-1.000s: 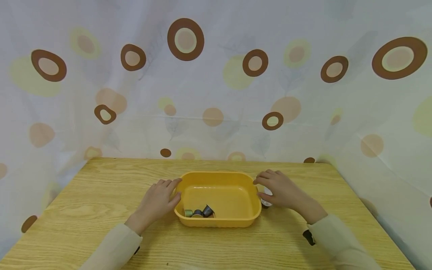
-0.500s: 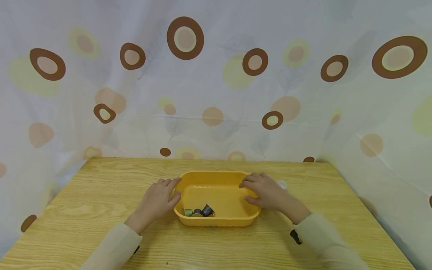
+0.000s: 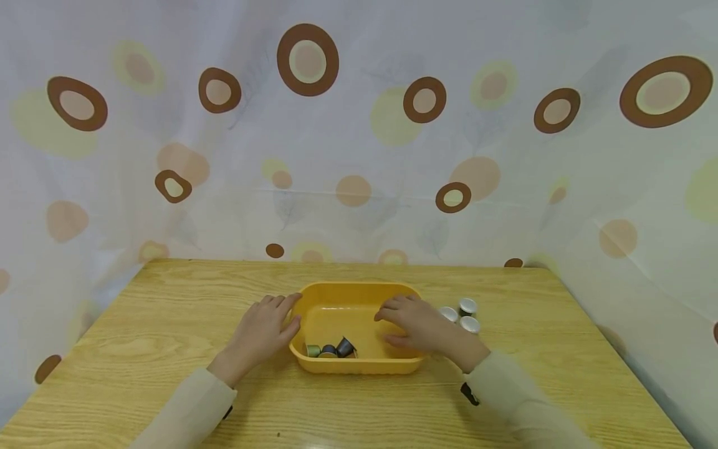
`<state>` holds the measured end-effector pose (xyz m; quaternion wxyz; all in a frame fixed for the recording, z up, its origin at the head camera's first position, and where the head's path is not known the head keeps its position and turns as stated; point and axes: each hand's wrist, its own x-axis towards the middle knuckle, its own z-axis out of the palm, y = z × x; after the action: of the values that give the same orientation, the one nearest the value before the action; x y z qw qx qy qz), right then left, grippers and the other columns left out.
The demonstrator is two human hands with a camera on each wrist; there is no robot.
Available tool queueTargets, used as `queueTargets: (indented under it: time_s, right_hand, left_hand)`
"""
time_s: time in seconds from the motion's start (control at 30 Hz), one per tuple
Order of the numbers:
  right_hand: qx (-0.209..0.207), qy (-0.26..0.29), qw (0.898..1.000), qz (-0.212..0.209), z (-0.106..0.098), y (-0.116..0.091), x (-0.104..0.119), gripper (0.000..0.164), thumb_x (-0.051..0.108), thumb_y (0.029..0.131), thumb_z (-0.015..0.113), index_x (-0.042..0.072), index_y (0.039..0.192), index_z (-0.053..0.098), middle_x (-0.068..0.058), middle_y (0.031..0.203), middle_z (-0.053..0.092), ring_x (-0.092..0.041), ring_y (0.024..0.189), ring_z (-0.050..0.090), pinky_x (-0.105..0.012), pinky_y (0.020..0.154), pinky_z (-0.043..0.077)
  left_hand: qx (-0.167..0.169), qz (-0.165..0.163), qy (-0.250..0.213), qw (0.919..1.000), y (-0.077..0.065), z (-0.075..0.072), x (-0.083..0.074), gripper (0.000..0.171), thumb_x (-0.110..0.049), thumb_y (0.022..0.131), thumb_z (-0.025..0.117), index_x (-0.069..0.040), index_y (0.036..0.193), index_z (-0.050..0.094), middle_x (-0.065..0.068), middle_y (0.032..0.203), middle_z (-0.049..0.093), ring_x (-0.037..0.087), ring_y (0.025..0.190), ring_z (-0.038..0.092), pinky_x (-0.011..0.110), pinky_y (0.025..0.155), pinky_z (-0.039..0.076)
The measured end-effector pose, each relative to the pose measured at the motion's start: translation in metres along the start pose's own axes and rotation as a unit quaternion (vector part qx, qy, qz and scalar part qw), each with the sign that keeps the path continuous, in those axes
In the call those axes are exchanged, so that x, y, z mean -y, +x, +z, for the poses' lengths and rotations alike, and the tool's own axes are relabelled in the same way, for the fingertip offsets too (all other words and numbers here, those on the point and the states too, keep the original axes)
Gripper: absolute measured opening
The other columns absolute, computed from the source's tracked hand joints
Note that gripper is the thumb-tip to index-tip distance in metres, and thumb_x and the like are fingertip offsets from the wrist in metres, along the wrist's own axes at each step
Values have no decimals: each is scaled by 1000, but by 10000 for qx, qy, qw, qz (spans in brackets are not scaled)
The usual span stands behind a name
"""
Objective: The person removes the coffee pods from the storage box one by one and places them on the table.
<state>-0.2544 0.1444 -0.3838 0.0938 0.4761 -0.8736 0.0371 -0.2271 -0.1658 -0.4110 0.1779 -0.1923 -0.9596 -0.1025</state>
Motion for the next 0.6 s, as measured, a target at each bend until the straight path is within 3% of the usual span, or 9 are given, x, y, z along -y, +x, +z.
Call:
queueTargets:
  time_s: [0.3,0.6]
  right_hand:
    - [334,130,9994,36,8,13,11,34,35,84,63,17,112,60,2,110,60,-18,104,55,-41,90,44]
    - [373,74,9992,-85,11,21,20,36,39,84,62,18,113,60,3,110,60,-17,104,55,-39,89,44]
  left_hand:
    - [19,-11,-46,10000,0,-1,-1,42,-31,89,53,-12,127,53,6,109,64,26,100,58,42,79,49]
    - [-51,52,-93,9999,0,-2,-1,41,-30,89,53,-11,126,54,7,110,65,27,99,59,42,79,49]
